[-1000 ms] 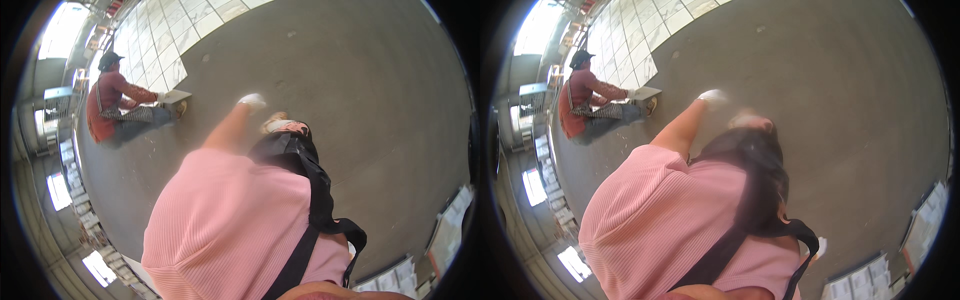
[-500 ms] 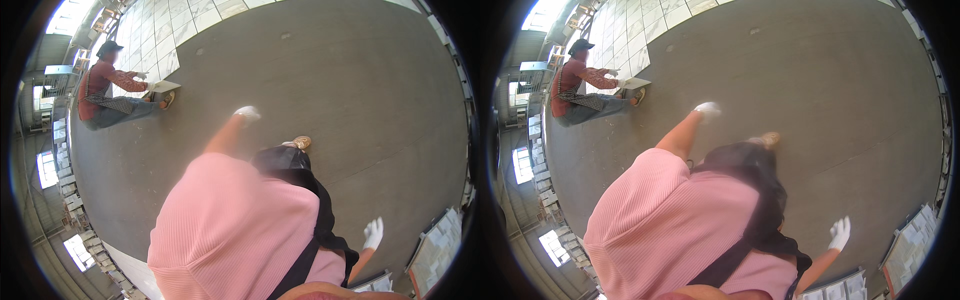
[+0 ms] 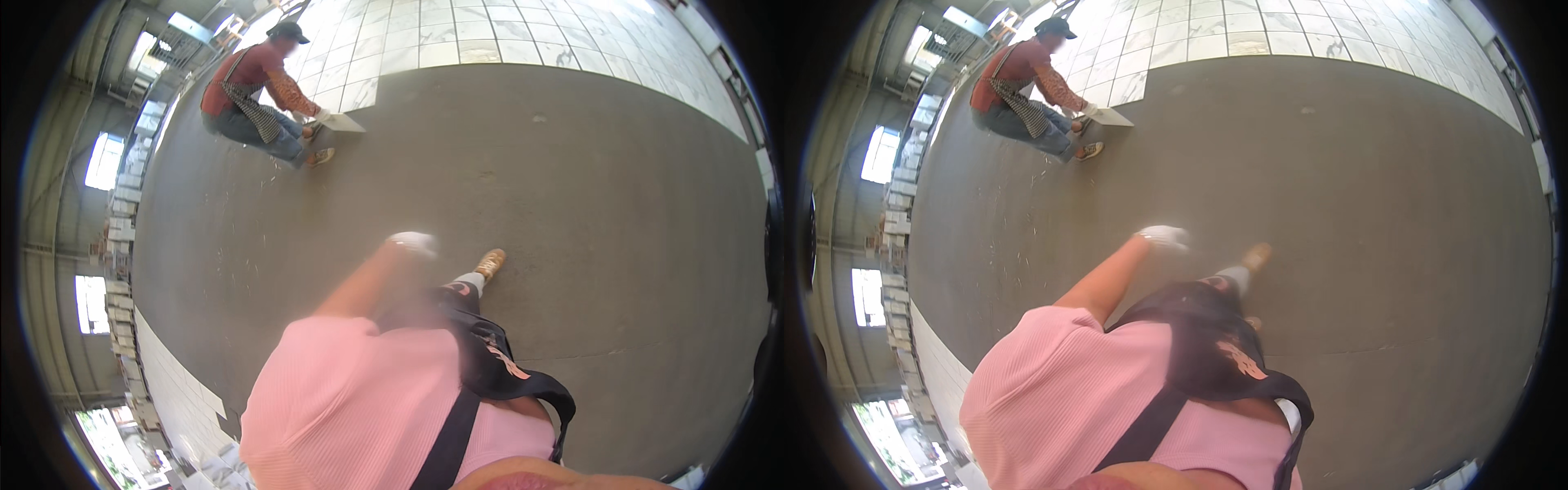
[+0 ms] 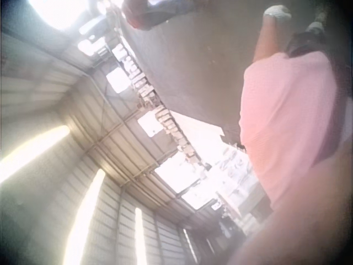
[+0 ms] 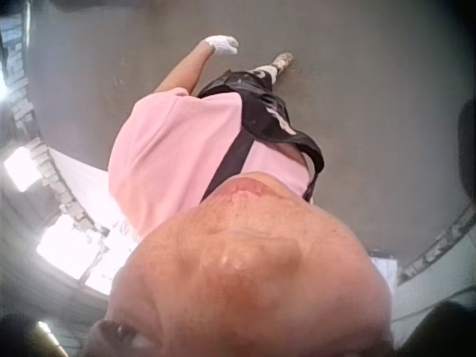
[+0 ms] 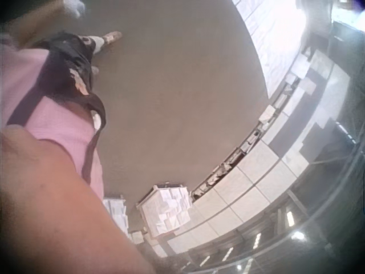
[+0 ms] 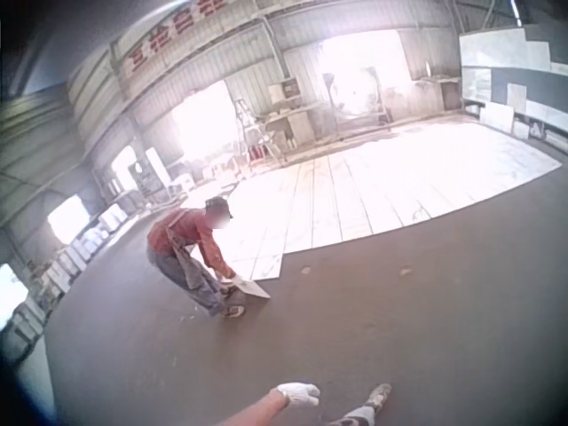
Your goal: The person picks up white square tiles from a stack, carries them to a tiled floor area, and places them one by one into empty spots in the grid. The person repeats this cycle multiple times, handling tiles individually and aligning them with existing tiles.
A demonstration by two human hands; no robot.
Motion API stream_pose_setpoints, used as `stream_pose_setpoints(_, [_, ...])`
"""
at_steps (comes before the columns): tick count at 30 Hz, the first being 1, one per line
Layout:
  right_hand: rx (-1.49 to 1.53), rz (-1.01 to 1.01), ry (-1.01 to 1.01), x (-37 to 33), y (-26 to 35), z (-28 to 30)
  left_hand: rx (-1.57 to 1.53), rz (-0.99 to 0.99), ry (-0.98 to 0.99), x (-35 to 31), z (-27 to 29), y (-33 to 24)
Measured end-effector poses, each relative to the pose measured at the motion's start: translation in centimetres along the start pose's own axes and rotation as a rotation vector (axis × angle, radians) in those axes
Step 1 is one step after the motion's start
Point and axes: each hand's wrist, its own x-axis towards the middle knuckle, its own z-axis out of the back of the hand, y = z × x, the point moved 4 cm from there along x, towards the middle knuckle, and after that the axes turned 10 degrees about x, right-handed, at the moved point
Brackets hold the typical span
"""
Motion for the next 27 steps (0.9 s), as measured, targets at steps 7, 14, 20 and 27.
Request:
stream_pose_setpoints(7, [-0.349, 0.253, 0.077, 2.9, 23.9, -13.8, -1.095, 0.583, -0.403, -8.2, -18.6, 26.5])
stream_pose_setpoints(14, [-0.765, 0.218, 0.274, 0.9, 26.2, -41.3, -1.27, 0.786, 0.004, -9.6, -29.7, 32.2])
stream_pose_setpoints(20, [-1.054, 0.079, 0.505, 0.3, 23.9, -58.7, -1.635, 0.777, -0.268, -8.8, -18.0, 39.3])
stream_pose_setpoints(27, [-1.093, 0.09, 0.355, 2.9, 30.1, -69.7, -1.716, 0.84, -0.357, -1.7, -5.6, 46.5])
